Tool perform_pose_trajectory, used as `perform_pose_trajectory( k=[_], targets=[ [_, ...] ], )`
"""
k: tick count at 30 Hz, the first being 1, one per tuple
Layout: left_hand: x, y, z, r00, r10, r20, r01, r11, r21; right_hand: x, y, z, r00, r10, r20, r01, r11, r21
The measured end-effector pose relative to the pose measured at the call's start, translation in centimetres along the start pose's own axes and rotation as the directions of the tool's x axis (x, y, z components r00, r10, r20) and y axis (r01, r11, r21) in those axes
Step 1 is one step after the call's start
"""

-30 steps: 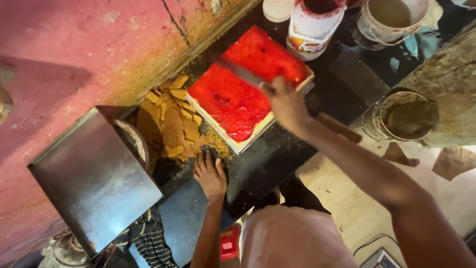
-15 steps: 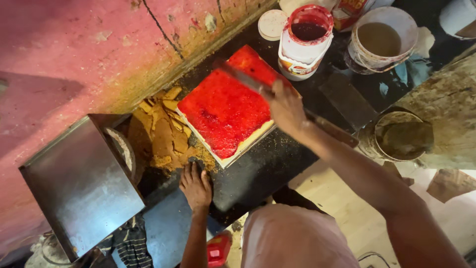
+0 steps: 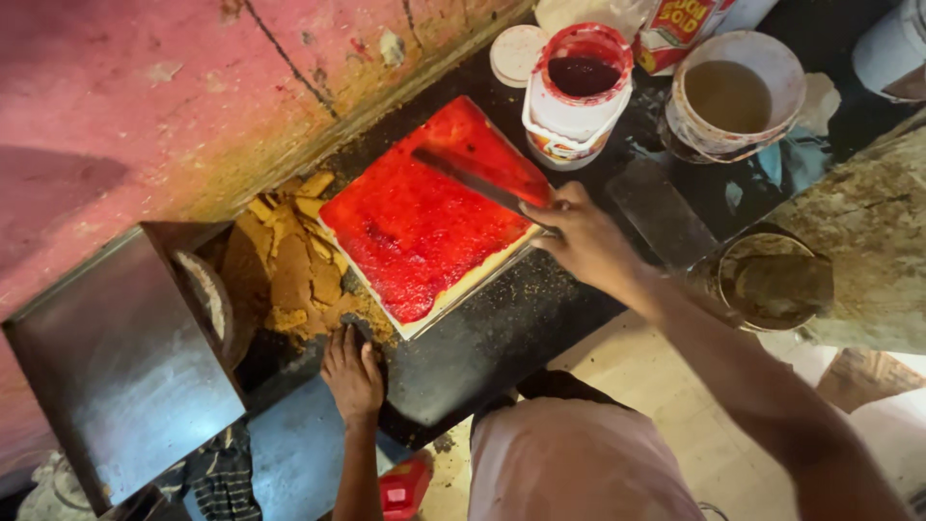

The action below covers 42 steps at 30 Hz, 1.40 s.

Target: The person spreads a red jam-like substance onto a large rectangular cake using a flat knife, covering the surface in multiple strokes.

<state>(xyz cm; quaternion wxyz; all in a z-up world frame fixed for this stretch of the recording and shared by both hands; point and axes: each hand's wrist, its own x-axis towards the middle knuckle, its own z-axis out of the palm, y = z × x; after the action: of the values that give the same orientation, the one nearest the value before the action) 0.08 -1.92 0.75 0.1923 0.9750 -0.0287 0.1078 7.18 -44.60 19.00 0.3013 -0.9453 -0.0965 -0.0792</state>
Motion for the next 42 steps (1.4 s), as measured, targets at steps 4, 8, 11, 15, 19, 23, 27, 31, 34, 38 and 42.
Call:
perform_pose_trajectory(
  k=[4,8,11,15,19,23,27,31,34,38,42],
  targets=[
    [0.1,0.0,0.2,1.000,-0.007,-0.001,0.007,1.000,0.015,-1.1,1.0,-10.8,0.963,0.112,0.247,-0.103,0.993,-0.050],
    [0.2,-0.2,0.2,1.000,0.010,-0.005,-0.010,1.000,0.022,1.5,1.2,-20.3,0.774,0.590,0.232,-0.100,0.476,-0.874],
    [0.2,-0.2,0.4,1.000,0.019,-0.010,-0.019,1.000,0.024,4.7,3.6,-21.5,0.896,0.368,0.247,0.020,0.523,-0.852],
    [0.2,-0.5,0.6,1.000,0.018,-0.001,-0.018,0.999,0.044,11.1,9.0,-18.1,0.916,0.268,0.299,0.101,0.569,-0.816],
    [-0.3,-0.7,0.6,1.000,0.017,-0.006,-0.016,0.999,0.039,14.8,12.4,-15.0,0.844,0.186,0.503,0.193,0.770,-0.609],
    [0.3,-0.7,0.8,1.000,0.000,-0.007,0.001,1.000,0.023,10.2,13.8,-19.6,0.799,0.412,0.439,-0.188,0.863,-0.469],
    [0.1,-0.4,0.5,1.000,-0.019,-0.006,0.019,0.999,0.026,3.4,14.1,-20.1,0.795,0.485,0.363,-0.526,0.851,0.015],
    [0.2,-0.3,0.3,1.000,-0.008,-0.015,0.008,0.999,0.038,-0.8,13.5,-17.6,0.790,0.547,0.277,-0.602,0.778,0.181],
    [0.3,-0.3,0.4,1.000,-0.013,-0.007,0.013,0.999,0.050,-1.9,11.1,-16.0,0.755,0.605,0.251,-0.651,0.737,0.183],
    [0.2,-0.3,0.2,1.000,-0.019,0.002,0.019,0.999,0.029,-1.8,6.6,-10.6,0.765,0.570,0.301,-0.628,0.764,0.148],
    [0.1,-0.7,0.2,1.000,-0.019,0.009,0.019,1.000,0.005,-1.2,2.1,-1.6,0.994,0.079,-0.082,-0.088,0.990,-0.113]
  ],
)
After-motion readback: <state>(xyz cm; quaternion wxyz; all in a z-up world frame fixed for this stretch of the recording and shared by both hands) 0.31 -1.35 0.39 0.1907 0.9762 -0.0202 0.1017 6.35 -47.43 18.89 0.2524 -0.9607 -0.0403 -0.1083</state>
